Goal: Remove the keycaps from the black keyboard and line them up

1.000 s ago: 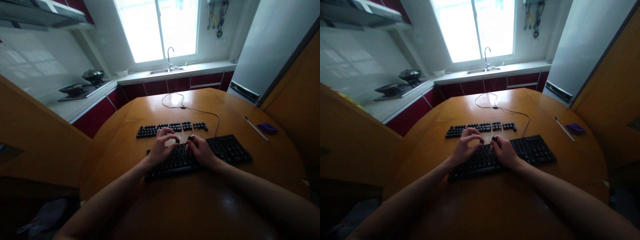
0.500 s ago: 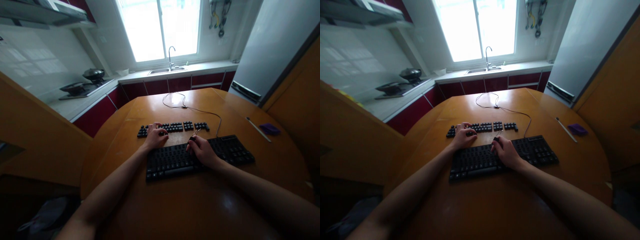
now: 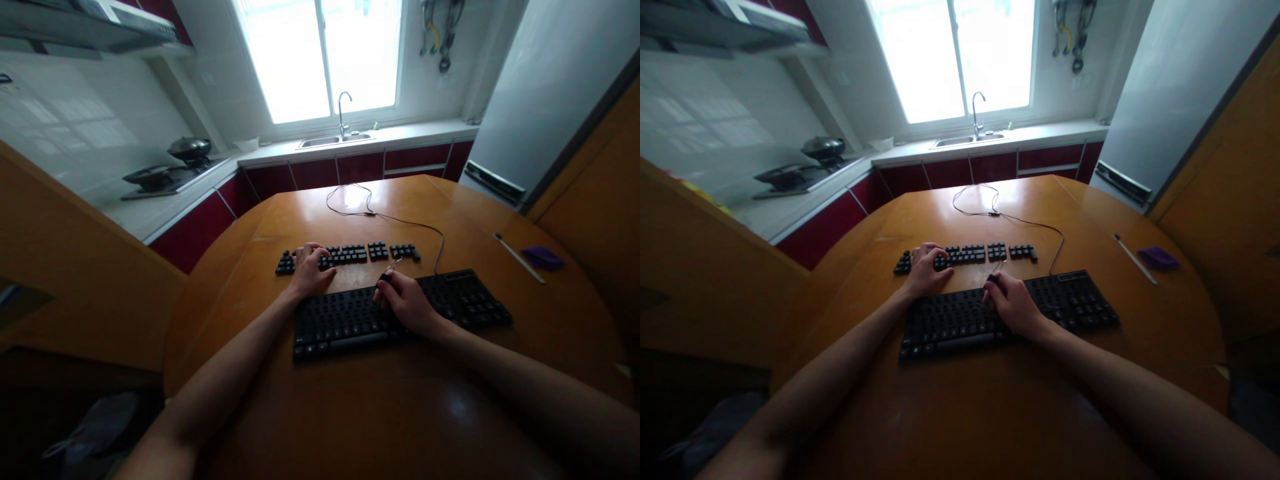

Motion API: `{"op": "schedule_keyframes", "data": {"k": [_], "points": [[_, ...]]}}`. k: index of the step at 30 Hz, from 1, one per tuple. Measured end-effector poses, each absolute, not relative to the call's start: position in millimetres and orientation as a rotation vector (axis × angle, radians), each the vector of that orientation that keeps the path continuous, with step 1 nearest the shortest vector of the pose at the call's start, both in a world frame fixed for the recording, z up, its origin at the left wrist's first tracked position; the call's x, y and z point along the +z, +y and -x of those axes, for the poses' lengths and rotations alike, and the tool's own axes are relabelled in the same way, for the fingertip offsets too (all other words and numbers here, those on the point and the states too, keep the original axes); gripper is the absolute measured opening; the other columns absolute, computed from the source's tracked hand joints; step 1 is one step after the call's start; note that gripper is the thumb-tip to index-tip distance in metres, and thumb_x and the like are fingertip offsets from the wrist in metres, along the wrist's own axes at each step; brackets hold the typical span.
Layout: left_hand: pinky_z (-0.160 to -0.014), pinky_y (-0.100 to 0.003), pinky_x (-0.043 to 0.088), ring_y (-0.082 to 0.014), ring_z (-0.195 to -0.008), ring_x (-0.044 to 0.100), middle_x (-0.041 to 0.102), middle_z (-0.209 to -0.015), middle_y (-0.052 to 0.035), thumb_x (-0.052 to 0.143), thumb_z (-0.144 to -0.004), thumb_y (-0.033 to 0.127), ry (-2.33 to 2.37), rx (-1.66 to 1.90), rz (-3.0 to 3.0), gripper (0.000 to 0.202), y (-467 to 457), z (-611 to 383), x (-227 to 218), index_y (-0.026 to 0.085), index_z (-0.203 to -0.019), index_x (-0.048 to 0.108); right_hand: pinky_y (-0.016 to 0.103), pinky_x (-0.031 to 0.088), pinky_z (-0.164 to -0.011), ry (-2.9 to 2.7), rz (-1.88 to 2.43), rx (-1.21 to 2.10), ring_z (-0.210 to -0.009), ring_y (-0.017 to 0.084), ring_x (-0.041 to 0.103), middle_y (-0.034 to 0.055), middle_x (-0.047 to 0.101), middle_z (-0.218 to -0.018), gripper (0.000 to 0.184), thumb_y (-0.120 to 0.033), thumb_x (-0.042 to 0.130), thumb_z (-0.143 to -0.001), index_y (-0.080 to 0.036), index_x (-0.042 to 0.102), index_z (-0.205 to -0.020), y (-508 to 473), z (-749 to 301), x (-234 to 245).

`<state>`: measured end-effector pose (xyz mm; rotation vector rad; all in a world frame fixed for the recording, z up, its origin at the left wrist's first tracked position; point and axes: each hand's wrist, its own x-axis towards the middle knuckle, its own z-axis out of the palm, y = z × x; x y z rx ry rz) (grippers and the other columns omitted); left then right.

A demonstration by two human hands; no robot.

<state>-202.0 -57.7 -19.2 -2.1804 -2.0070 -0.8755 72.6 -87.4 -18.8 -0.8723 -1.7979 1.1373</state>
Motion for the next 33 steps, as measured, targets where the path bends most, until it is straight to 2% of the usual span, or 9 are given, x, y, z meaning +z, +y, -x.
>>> {"op": "schedule_keyframes", "data": {"k": [10,15,18,22,26,29,33], "points": [[-0.101,-0.044,0.035,-0.0287,-0.112,0.044,0.052,-0.119,-0.0066,0.076,-0.074,0.033,-2.066,-0.885,2.111,0.033,-59.0,201.3,-20.9,0.024,-0.104,0.065,0.028,0.046,-0.058,-1.787,0.885,1.144,-0.057,0.014,0.059,0.0033,0.067,-0.072,0.030,-0.041,0.050,-0.098,-0.019,0.056,-0.080,-89.0,-73.0,-16.1],[-0.101,-0.044,0.036,-0.0285,-0.113,0.046,0.054,-0.120,-0.0073,0.078,-0.075,0.034,-1.998,-0.885,2.153,0.036,-60.5,199.3,-10.8,0.023,-0.107,0.066,0.028,0.045,-0.059,-1.878,0.864,1.079,-0.059,0.015,0.057,0.0015,0.062,-0.068,0.025,-0.035,0.050,-0.098,-0.020,0.055,-0.078,-83.1,-82.7,-10.6],[-0.102,-0.043,0.038,-0.0264,-0.112,0.049,0.058,-0.116,-0.0070,0.072,-0.082,0.031,-1.848,-0.955,2.309,0.027,-69.8,183.0,5.1,0.023,-0.107,0.066,0.028,0.043,-0.059,-1.982,0.826,1.066,-0.060,0.015,0.055,0.0005,0.060,-0.066,0.022,-0.030,0.051,-0.097,-0.020,0.054,-0.078,-79.3,-88.3,-6.6],[-0.094,-0.038,0.045,-0.0205,-0.098,0.058,0.065,-0.096,-0.0030,0.061,-0.091,0.027,-1.569,-0.884,2.888,0.010,-95.0,146.2,26.0,0.022,-0.098,0.065,0.027,0.041,-0.058,-2.118,0.752,1.044,-0.059,0.015,0.051,-0.0004,0.058,-0.065,0.019,-0.029,0.052,-0.095,-0.020,0.054,-0.078,-76.5,-93.5,-1.6],[-0.087,-0.037,0.050,-0.0223,-0.097,0.061,0.067,-0.100,-0.0059,0.068,-0.086,0.032,-1.426,-0.699,3.223,0.021,-119.4,117.1,31.3,0.021,-0.103,0.065,0.029,0.044,-0.064,-2.266,0.626,1.003,-0.066,0.017,0.055,0.0034,0.065,-0.073,0.016,-0.027,0.056,-0.092,-0.019,0.062,-0.080,-73.1,-100.4,5.9],[-0.088,-0.039,0.051,-0.0242,-0.098,0.062,0.068,-0.103,-0.0077,0.073,-0.083,0.035,-1.474,-0.720,3.202,0.026,-127.0,107.8,24.3,0.019,-0.101,0.065,0.030,0.046,-0.067,-2.307,0.550,1.010,-0.071,0.019,0.060,0.0059,0.070,-0.079,0.015,-0.026,0.057,-0.092,-0.018,0.067,-0.084,-70.7,-103.2,8.6],[-0.089,-0.041,0.050,-0.0253,-0.099,0.062,0.068,-0.102,-0.0078,0.076,-0.081,0.035,-1.537,-0.775,3.122,0.026,-126.6,104.2,11.4,0.019,-0.098,0.066,0.029,0.046,-0.066,-2.325,0.547,1.005,-0.068,0.017,0.059,0.0044,0.070,-0.079,0.017,-0.025,0.054,-0.094,-0.017,0.067,-0.084,-70.1,-102.1,7.7]]}}
